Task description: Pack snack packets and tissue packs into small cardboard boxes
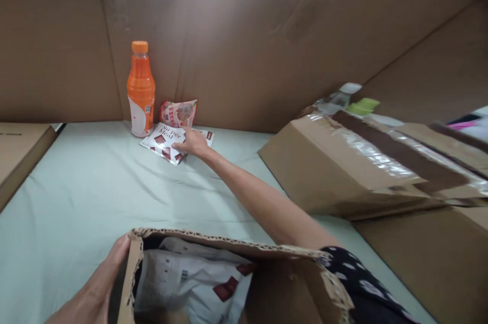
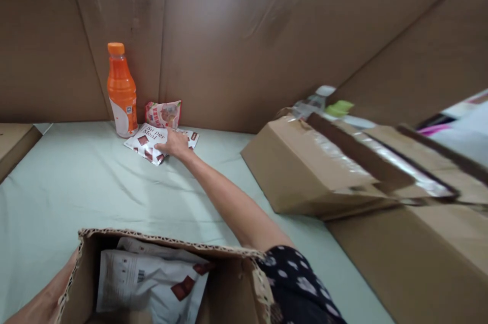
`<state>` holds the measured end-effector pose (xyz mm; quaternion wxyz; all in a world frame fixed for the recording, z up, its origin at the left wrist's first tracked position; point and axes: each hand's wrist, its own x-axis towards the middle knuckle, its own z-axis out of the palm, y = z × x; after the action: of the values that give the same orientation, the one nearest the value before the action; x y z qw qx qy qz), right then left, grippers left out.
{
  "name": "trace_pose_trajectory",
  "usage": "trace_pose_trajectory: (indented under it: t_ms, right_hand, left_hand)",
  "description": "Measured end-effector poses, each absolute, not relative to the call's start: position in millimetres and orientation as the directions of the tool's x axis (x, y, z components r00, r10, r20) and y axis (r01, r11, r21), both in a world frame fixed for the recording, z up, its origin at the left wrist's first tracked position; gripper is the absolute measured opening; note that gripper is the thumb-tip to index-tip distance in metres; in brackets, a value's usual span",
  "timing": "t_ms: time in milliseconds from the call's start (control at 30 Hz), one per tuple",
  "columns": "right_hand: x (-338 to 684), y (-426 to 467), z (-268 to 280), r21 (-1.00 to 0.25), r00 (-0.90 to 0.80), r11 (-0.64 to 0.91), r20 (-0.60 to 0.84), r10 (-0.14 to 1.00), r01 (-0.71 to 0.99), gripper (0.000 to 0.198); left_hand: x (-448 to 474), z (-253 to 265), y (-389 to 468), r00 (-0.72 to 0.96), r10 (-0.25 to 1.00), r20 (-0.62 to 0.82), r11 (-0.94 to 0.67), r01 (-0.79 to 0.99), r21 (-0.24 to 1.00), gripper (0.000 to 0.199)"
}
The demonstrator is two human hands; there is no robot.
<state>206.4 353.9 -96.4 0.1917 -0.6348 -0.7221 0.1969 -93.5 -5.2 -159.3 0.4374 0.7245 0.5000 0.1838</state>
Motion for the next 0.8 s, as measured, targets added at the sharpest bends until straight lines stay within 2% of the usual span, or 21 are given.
trace_pose_trajectory:
  t_ms: [100,267,467,600,733,800]
  right_hand:
    - [197.1,351.3,-101.1,-0.571,-0.1,0.107,0.044,0.994,0.814,0.064]
    - [202.7,316.4,-99.5,-0.74,-0.181,0.146,0.033,0.983,0.656,0.014]
    - [241.9,252.9,-71.6,-0.887,-0.225,0.121,0.02,0.974,0.446,0.02]
    - [282.5,197.9,-24.8,-0.901,-0.061,0.297,0.293,0.954,0.315,0.021]
    - [317.5,133.8,28.8,-0.813,0.172,0.503,0.563,0.808,0.294,0.021]
    - [332.5,104.0,47.0,-0.719,0.005,0.549,0.609,0.793,0.426,0.014]
  left_hand:
    - [-98.1,-162.9,-6.4,0.448,0.869,-0.212,-0.112,0.595,0.796,0.131]
    - [-84.1,-151.2,0.6,0.442,0.89,-0.112,-0.182,0.569,0.802,0.124]
    - [-66.4,-119.5,14.5,0.51,0.858,0.067,-0.337,0.459,0.822,0.12]
    - [-59.9,-113.2,24.4,0.538,0.835,0.112,-0.368,0.397,0.841,0.118]
    - [-54.6,-113.7,27.7,0.538,0.832,0.138,-0.351,0.317,0.881,0.119]
    - [-53.8,-111.3,27.8,0.538,0.829,0.156,-0.348,0.276,0.896,0.117]
